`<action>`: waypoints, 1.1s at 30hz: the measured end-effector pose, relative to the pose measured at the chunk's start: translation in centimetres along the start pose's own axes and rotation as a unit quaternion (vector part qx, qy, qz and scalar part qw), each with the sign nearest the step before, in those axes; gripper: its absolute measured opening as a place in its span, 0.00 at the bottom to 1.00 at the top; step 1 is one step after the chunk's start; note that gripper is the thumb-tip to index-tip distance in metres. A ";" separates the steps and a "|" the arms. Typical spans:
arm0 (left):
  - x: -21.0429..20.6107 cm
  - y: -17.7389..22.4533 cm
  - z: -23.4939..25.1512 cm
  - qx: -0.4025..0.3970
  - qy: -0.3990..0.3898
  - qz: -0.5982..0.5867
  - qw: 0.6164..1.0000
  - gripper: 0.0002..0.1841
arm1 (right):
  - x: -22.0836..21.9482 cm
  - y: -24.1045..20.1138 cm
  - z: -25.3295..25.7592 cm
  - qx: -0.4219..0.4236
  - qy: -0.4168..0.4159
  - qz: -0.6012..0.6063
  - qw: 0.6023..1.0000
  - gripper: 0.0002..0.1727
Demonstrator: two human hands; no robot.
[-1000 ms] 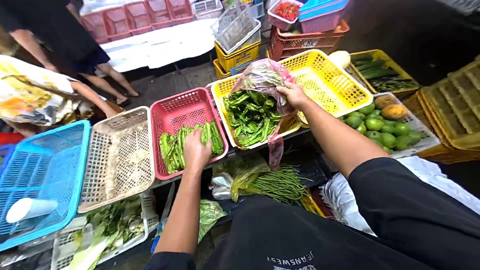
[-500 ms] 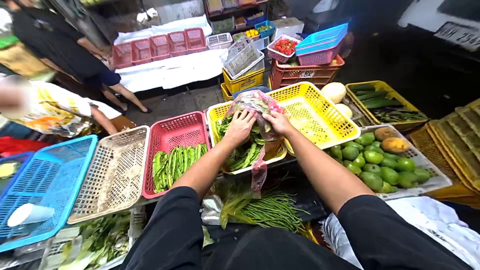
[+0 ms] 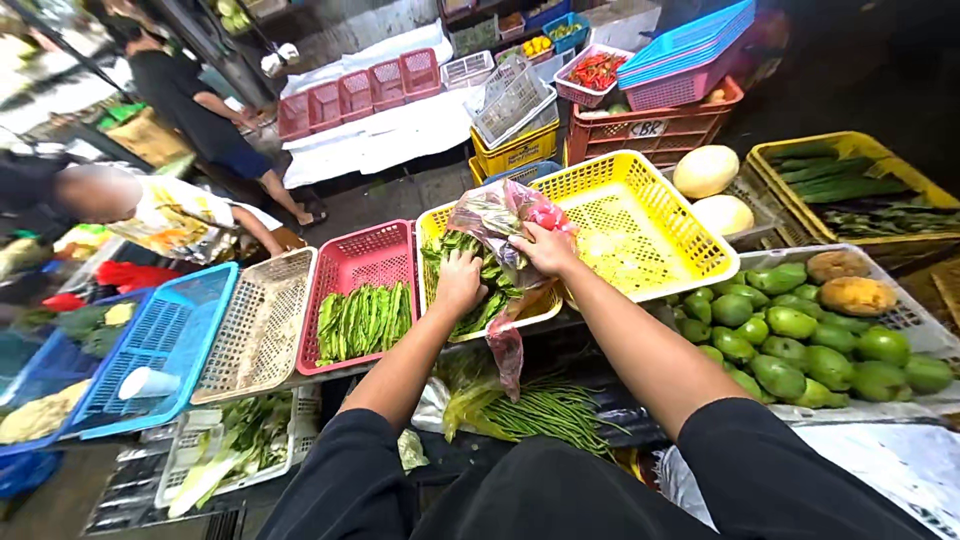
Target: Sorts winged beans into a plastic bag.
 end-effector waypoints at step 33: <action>3.1 -17.8 -11.0 -0.054 0.053 -0.303 0.950 0.33 | -3.1 -1.5 0.1 -0.098 0.099 -0.027 0.990 0.34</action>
Point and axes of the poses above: each hand's wrist, its own z-axis towards the middle knuckle, its own x-axis out of the back of the hand, y = z × x, the point moved 7 cm from there along z, towards the middle knuckle, and after that the axes turned 6 degrees about z, right-handed, at the moved point
